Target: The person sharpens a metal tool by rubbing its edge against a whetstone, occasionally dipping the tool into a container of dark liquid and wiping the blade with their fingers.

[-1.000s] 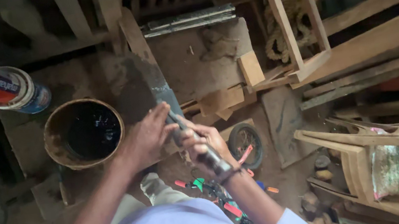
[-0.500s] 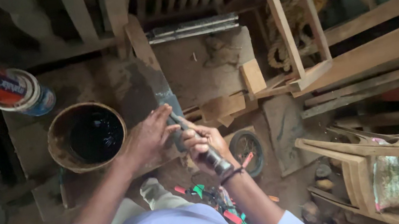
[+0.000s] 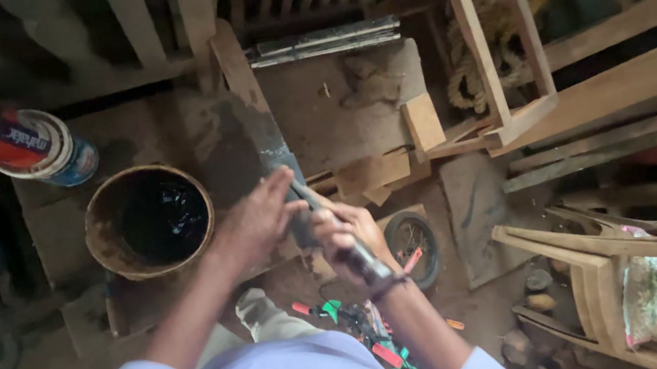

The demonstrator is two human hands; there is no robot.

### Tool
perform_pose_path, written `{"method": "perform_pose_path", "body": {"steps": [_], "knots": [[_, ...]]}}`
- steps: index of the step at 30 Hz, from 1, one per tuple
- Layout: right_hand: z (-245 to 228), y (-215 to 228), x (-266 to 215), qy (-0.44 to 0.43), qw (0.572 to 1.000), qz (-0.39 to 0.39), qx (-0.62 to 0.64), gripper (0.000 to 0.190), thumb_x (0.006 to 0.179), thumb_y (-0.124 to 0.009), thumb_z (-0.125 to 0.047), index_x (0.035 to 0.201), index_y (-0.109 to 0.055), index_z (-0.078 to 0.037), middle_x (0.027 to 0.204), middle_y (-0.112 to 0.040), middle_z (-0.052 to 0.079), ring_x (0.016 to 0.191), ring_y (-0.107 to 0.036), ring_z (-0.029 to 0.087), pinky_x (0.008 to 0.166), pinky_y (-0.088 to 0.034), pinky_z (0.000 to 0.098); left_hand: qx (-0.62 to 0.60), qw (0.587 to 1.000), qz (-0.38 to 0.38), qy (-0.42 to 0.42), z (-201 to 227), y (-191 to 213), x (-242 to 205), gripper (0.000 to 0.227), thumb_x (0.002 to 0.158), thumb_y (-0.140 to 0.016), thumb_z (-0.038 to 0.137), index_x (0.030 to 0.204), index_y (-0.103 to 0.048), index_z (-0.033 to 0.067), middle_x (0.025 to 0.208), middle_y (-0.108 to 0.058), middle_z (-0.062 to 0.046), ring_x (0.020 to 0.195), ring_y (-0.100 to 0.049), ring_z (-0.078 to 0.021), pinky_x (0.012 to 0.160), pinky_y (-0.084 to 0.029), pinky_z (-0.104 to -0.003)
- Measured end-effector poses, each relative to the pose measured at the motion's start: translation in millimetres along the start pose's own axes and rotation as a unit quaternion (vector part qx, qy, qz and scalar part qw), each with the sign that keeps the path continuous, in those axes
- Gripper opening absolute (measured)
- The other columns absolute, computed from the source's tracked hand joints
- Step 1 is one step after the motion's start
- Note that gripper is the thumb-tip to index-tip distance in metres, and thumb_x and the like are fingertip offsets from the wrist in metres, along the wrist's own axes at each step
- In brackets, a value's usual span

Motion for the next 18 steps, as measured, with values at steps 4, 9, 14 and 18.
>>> {"method": "perform_pose_path", "body": {"steps": [4, 9, 14, 18], "knots": [[6, 11, -17, 0.019, 1.0, -0.015, -0.019, 0.076, 0.097, -0.074, -0.034, 0.16, -0.05, 0.001, 0.088, -0.044, -0.011, 0.066, -0.039, -0.005, 0.05, -0.032, 0.0105, 0.087, 0.989, 0.011, -0.123, 2, -8, -6, 0.028, 0.092, -0.06, 0.015, 0.117, -0.068, 0.024, 0.15, -0.05, -0.02, 0.136, -0.055, -0.0383, 0.109, -0.051, -0.046], [32, 5, -107, -0.144, 0.911, -0.023, 0.386, 0.055, 0.103, -0.054, -0.015, 0.157, -0.046, -0.004, 0.081, -0.048, -0.004, 0.054, -0.043, -0.001, 0.039, -0.036, 0.0144, -0.01, 1.0, -0.004, -0.004, 64, -49, -67, 0.062, 0.088, -0.063, 0.017, 0.144, -0.046, -0.0071, 0.145, -0.05, -0.03, 0.127, -0.054, -0.0455, 0.101, -0.051, -0.05], [28, 26, -53, 0.036, 0.989, 0.065, -0.126, 0.049, 0.104, -0.051, 0.004, 0.152, -0.048, 0.01, 0.09, -0.051, 0.002, 0.063, -0.048, 0.002, 0.046, -0.039, 0.0163, -0.035, 0.989, -0.054, 0.134, 52, -19, -26, 0.061, 0.095, -0.064, 0.033, 0.146, -0.046, 0.0048, 0.141, -0.054, -0.022, 0.119, -0.06, -0.043, 0.091, -0.053, -0.05], [-13, 3, 45, -0.161, 0.829, -0.021, 0.535, 0.037, 0.108, -0.044, -0.004, 0.144, -0.04, 0.006, 0.091, -0.053, 0.004, 0.063, -0.05, 0.003, 0.048, -0.041, 0.0131, -0.006, 0.997, -0.036, 0.075, 14, 39, 37, 0.052, 0.103, -0.057, 0.035, 0.141, -0.049, 0.0014, 0.144, -0.056, -0.023, 0.13, -0.056, -0.0415, 0.115, -0.043, -0.047]]}}
Point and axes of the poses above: each hand's wrist, its own x-axis towards the middle knuckle, its own y-axis out of the back of the hand, z = x × y, the point moved 2 cm from there along x, towards the middle knuckle
